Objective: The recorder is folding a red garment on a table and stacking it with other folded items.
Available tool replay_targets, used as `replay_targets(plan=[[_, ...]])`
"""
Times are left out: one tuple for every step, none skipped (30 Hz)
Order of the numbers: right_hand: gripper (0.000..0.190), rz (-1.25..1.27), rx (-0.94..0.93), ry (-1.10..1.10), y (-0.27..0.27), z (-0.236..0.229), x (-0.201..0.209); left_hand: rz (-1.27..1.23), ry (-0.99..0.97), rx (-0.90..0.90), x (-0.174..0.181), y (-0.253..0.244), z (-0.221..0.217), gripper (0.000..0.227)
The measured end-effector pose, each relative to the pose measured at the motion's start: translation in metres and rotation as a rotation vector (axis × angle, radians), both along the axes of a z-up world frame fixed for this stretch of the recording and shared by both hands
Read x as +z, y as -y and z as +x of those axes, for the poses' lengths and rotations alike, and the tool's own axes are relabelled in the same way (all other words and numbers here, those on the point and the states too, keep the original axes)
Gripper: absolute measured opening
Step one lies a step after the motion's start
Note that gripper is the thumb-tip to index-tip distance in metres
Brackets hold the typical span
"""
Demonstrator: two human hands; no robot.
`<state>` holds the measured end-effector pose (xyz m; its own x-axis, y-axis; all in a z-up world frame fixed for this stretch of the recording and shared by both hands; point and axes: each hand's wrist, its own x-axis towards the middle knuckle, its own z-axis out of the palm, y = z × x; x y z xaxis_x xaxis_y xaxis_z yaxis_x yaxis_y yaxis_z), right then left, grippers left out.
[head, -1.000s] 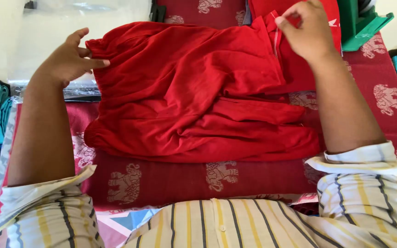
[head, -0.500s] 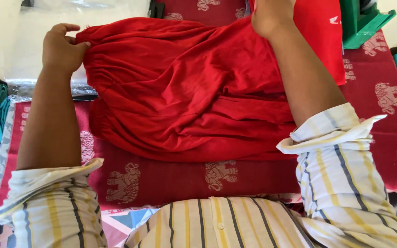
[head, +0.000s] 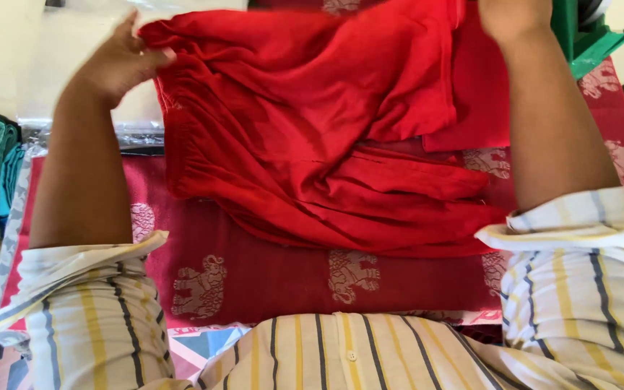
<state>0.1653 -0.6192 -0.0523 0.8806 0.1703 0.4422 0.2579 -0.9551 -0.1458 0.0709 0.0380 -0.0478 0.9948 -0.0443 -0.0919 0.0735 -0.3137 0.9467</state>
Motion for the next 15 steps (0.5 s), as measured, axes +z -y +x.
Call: replay_targets(plan=[[0.028, 0.014, 0.006, 0.006, -0.001, -0.016, -0.002, 0.145, -0.009, 0.033, 0.004, 0.009, -0.007, 0.086], [0.030, 0.029, 0.012, 0.011, -0.038, -0.005, 0.000, 0.290, -0.019, 0.066, 0.009, 0.018, -0.014, 0.088], [0.030, 0.029, 0.024, 0.013, -0.057, -0.025, 0.012, 0.290, -0.018, 0.078, 0.006, 0.016, -0.017, 0.088], [0.042, -0.057, -0.018, -0.119, -0.076, -0.046, 0.023, 0.371, 0.046, 0.136, 0.004, 0.014, -0.020, 0.086], [0.054, -0.146, -0.059, -0.253, -0.094, -0.068, 0.035, 0.451, 0.107, 0.196, 0.001, 0.011, -0.023, 0.085], [0.054, -0.150, -0.046, -0.252, -0.097, -0.071, 0.029, 0.450, 0.103, 0.209, 0.003, 0.010, -0.026, 0.085], [0.043, -0.251, -0.057, -0.301, -0.099, -0.075, 0.023, 0.529, 0.053, 0.221, 0.005, 0.009, -0.030, 0.072], [0.034, -0.351, -0.068, -0.349, -0.101, -0.079, 0.017, 0.606, 0.001, 0.233, 0.007, 0.008, -0.034, 0.059], [0.034, -0.355, -0.056, -0.346, -0.097, -0.069, 0.013, 0.605, -0.003, 0.246, 0.000, 0.001, -0.030, 0.059], [0.027, -0.449, -0.128, -0.240, -0.093, -0.058, 0.010, 0.727, -0.057, 0.203, -0.007, -0.006, -0.026, 0.040], [0.030, -0.538, -0.202, -0.130, -0.089, -0.047, 0.007, 0.849, -0.110, 0.160, -0.013, -0.014, -0.021, 0.035], [0.030, -0.537, -0.190, -0.124, -0.092, -0.042, 0.008, 0.849, -0.114, 0.174, -0.013, -0.011, -0.027, 0.035], [0.041, -0.562, -0.296, -0.089, -0.096, -0.036, 0.010, 0.851, -0.118, 0.179, -0.013, -0.009, -0.033, 0.035], [0.060, -0.584, -0.402, -0.055, -0.099, -0.030, 0.011, 0.852, -0.123, 0.183, -0.012, -0.006, -0.039, 0.036], [0.060, -0.580, -0.392, -0.049, -0.120, -0.041, 0.019, 0.855, -0.124, 0.196, -0.006, 0.002, -0.052, 0.036]])
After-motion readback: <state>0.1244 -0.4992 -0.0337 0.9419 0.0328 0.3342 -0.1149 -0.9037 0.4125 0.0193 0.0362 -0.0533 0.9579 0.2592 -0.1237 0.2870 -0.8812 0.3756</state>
